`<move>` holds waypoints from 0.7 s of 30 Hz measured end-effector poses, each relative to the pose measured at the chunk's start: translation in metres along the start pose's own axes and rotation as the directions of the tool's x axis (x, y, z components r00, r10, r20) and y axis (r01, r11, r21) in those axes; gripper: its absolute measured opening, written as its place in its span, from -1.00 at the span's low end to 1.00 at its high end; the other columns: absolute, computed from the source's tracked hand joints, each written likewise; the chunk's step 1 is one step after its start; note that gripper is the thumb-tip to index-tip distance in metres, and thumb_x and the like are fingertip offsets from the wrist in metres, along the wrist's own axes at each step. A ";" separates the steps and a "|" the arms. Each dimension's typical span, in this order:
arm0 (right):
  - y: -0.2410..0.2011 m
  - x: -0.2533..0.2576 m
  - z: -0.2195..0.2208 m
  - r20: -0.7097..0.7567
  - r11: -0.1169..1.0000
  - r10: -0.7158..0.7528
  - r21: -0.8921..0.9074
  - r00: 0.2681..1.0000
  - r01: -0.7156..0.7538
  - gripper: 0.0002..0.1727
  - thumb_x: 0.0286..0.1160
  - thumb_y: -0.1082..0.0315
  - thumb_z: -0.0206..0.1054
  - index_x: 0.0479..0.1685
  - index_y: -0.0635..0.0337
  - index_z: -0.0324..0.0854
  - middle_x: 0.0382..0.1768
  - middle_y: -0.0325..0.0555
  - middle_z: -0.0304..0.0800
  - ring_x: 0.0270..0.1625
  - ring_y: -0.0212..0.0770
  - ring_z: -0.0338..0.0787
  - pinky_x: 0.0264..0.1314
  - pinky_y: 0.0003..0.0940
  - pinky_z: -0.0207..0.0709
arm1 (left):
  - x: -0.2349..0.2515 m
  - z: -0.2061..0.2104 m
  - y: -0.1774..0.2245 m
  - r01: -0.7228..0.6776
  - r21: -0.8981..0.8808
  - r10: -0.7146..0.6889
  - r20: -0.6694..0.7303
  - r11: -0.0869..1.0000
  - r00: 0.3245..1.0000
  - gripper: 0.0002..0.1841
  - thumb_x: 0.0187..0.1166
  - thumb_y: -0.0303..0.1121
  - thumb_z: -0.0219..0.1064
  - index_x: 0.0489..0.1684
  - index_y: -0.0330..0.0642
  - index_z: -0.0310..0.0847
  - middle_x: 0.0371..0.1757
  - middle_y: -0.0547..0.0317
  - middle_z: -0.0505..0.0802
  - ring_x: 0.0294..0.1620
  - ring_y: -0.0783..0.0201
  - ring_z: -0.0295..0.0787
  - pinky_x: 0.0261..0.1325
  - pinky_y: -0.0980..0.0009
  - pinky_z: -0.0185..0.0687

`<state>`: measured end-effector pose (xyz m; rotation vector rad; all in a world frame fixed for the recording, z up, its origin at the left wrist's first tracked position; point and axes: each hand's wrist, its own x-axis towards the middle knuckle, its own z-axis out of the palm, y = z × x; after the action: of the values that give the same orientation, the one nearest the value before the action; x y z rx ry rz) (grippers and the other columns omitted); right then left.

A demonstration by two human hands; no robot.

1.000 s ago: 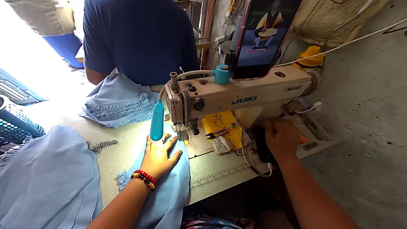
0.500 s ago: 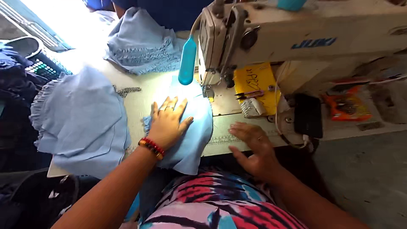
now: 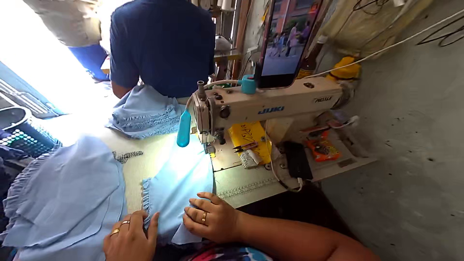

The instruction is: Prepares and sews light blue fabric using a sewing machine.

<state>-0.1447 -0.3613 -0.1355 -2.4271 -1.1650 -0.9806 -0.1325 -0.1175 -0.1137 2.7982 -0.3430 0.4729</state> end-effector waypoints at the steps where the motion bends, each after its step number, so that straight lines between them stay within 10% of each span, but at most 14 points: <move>1: 0.000 0.002 0.000 -0.009 1.000 0.002 -0.007 1.000 -0.002 -0.73 0.67 0.41 0.17 0.07 -0.01 0.78 0.05 -0.18 0.93 0.27 -0.06 0.83 0.46 -0.05 0.58 | 0.003 0.001 0.000 -0.012 -0.007 0.012 0.007 1.000 1.000 -0.50 0.66 -0.08 0.15 -0.15 -0.49 0.71 -0.20 -0.42 0.82 -0.10 -0.50 0.78 -0.05 -0.41 0.56; 5: -0.003 0.017 0.005 0.118 0.988 0.141 0.050 0.983 -0.148 -0.68 0.52 0.50 0.30 0.13 -0.05 0.79 0.02 -0.16 0.90 0.18 -0.06 0.85 0.42 0.06 0.60 | 0.024 -0.008 -0.002 0.032 -0.040 -0.029 0.078 0.999 0.997 -0.61 0.76 -0.22 0.16 0.01 -0.52 0.59 -0.39 -0.41 0.78 -0.42 -0.43 0.80 -0.41 -0.34 0.60; 9: 0.005 0.045 0.004 0.290 0.977 0.213 -0.032 0.933 -0.213 -0.35 0.37 0.59 0.41 0.49 -0.22 0.65 0.29 -0.06 0.82 0.43 0.12 0.74 0.45 0.25 0.54 | 0.059 -0.022 -0.029 0.131 -0.116 -0.081 0.364 0.985 0.928 -0.61 0.75 -0.17 0.26 0.15 -0.43 0.59 -0.42 -0.34 0.76 -0.34 -0.39 0.76 -0.24 -0.40 0.56; 11: 0.015 0.056 0.010 0.298 0.979 0.202 -0.060 0.933 -0.193 -0.38 0.43 0.60 0.36 0.49 -0.17 0.65 0.13 -0.04 0.89 0.27 0.10 0.82 0.43 0.22 0.55 | 0.074 -0.027 -0.036 0.125 0.007 -0.117 0.406 0.992 0.907 -0.62 0.71 -0.16 0.32 0.16 -0.37 0.64 -0.27 -0.40 0.82 -0.17 -0.46 0.80 -0.12 -0.45 0.58; 14: 0.030 0.060 0.021 0.206 0.979 0.197 0.006 0.958 -0.203 -0.58 0.42 0.60 0.33 0.22 0.02 0.78 -0.36 -0.07 0.84 -0.22 -0.03 0.86 0.24 0.06 0.62 | 0.065 -0.027 -0.031 -0.031 -0.065 0.041 0.162 0.997 0.986 -0.63 0.59 -0.33 0.41 0.20 -0.47 0.67 0.13 -0.54 0.74 0.15 -0.53 0.71 0.17 -0.42 0.56; 17: 0.037 0.063 0.015 0.308 0.905 0.269 0.244 0.913 -0.349 -0.60 0.34 0.61 0.35 0.13 0.09 0.82 -0.24 -0.01 0.91 -0.06 0.02 0.88 0.34 0.16 0.52 | 0.025 -0.013 -0.004 -0.255 -0.266 0.253 -0.040 0.930 0.967 -0.42 0.52 0.01 0.32 0.26 -0.36 0.68 0.16 -0.28 0.81 0.12 -0.20 0.79 0.15 -0.11 0.70; 21: 0.055 0.067 -0.001 0.501 0.738 0.267 0.443 0.823 -0.509 -0.72 0.42 0.49 0.36 0.09 0.21 0.82 -0.12 0.08 0.91 0.08 0.09 0.84 0.40 0.22 0.43 | -0.003 0.015 0.028 -0.236 -0.255 0.240 -0.015 0.938 0.971 -0.21 0.20 0.04 0.41 0.44 -0.31 0.57 0.21 -0.18 0.83 0.24 -0.27 0.75 0.23 -0.33 0.53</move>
<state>-0.0733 -0.3577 -0.0871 -2.2656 -0.8113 0.0326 -0.1385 -0.1479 -0.1215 2.5215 -0.7003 0.4245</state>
